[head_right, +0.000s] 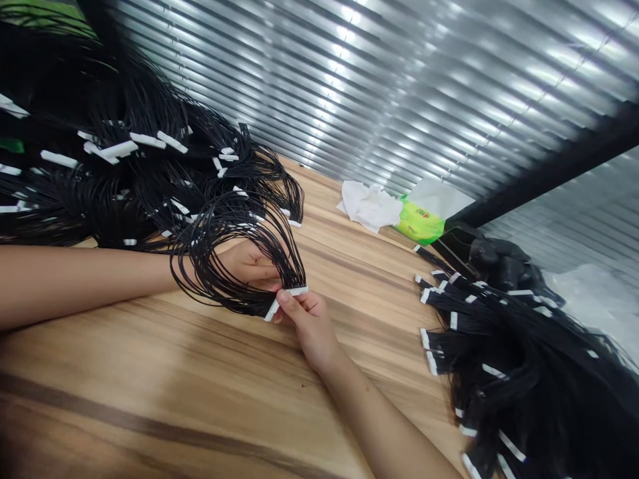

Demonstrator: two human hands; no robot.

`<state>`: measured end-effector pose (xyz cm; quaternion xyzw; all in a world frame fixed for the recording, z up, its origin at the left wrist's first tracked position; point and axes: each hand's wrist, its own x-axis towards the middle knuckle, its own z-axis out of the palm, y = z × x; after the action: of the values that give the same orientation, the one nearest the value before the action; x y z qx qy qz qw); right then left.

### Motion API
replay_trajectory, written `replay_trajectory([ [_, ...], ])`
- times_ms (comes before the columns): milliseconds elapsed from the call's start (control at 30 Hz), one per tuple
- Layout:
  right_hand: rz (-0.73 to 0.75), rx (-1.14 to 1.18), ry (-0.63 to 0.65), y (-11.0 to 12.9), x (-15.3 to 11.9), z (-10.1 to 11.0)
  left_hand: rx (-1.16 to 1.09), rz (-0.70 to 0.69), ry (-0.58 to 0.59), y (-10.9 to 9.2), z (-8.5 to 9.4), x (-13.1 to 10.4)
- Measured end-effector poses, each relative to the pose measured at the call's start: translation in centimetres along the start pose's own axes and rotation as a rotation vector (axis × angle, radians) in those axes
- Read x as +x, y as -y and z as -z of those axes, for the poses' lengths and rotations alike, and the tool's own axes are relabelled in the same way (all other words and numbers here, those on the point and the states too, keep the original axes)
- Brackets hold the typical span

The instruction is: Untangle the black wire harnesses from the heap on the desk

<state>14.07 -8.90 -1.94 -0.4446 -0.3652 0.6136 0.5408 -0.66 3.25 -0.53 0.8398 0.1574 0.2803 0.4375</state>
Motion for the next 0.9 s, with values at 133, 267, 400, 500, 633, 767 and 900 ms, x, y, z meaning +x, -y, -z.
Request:
replay_trajectory([
  [133,0.002,-0.026,0.036,0.0,-0.1,-0.1,-0.072,0.027,0.057,0.4,-0.3,-0.3],
  [267,-0.007,-0.043,0.067,0.0,-0.2,-0.2,-0.141,0.088,0.062,0.3,-0.4,-0.5],
  [400,-0.004,-0.049,0.078,0.0,-0.3,-0.2,-0.234,0.157,0.082,-0.3,-0.4,-0.4],
  [500,0.008,-0.047,0.042,0.0,-0.2,-0.1,-0.315,0.196,0.094,-0.9,-0.4,-0.3],
  [633,0.015,-0.035,-0.038,-0.1,-0.1,-0.1,-0.397,0.256,0.084,-1.4,-0.2,0.0],
  [767,0.017,-0.04,-0.079,-0.3,-0.1,0.0,-0.417,0.28,0.093,-1.3,0.0,0.3],
  [900,0.028,-0.035,-0.084,-0.3,-0.1,0.1,-0.352,0.287,0.063,-0.7,-0.1,0.3],
])
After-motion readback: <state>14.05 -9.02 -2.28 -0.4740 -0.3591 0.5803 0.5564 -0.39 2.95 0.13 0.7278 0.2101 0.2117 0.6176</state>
